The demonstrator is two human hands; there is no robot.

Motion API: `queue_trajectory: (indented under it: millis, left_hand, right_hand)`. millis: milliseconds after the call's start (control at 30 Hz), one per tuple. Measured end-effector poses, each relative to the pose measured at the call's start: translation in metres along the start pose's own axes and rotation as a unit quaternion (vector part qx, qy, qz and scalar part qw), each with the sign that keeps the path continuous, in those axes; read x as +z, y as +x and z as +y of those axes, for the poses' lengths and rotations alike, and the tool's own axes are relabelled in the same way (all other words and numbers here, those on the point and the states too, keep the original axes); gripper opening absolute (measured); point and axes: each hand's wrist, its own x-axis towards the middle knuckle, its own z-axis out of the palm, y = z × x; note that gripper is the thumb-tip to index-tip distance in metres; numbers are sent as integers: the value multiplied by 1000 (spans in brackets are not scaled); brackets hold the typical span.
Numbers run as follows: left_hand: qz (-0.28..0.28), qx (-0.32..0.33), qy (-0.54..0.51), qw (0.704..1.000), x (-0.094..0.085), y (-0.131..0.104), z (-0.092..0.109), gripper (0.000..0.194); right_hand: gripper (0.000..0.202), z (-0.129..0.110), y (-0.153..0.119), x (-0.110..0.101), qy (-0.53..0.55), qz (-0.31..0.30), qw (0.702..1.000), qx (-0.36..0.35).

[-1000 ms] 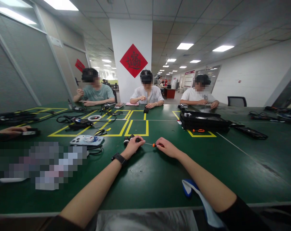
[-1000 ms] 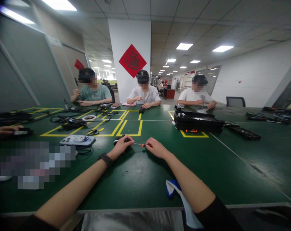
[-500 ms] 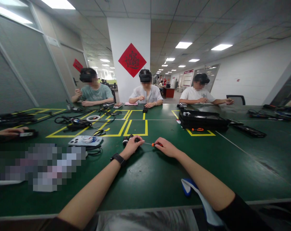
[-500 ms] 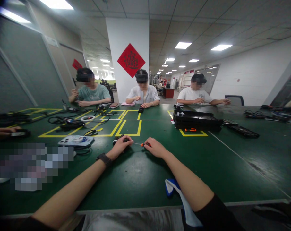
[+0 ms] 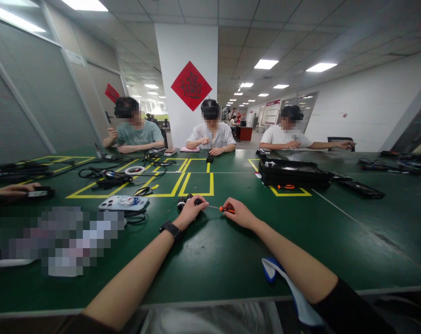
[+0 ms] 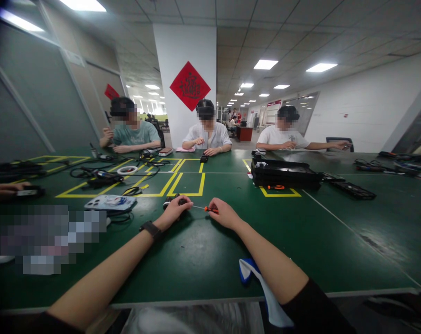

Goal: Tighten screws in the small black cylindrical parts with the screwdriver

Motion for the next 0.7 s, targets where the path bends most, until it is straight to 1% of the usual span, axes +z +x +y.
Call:
queue_trajectory:
  millis: [167, 333, 467, 600, 700]
  left_hand:
    - [2, 0, 6, 1000, 0, 1, -1, 28]
    - [-2, 10, 8, 1000, 0, 3, -5, 30]
    - [-4, 12, 10, 1000, 0, 3, -6, 31]
    - [2, -5, 10, 1000, 0, 2, -5, 32]
    - [1, 7, 7, 1000, 0, 2, -5, 32]
  right_hand:
    - [16, 1, 1, 0, 6, -9, 1000, 10]
    - [13, 3, 2, -3, -18, -14, 1000, -1]
    - [15, 3, 3, -3, -33, -14, 999, -5]
    - [12, 2, 2, -3, -25, -10, 1000, -9]
    - [13, 1, 1, -2, -14, -7, 1000, -8]
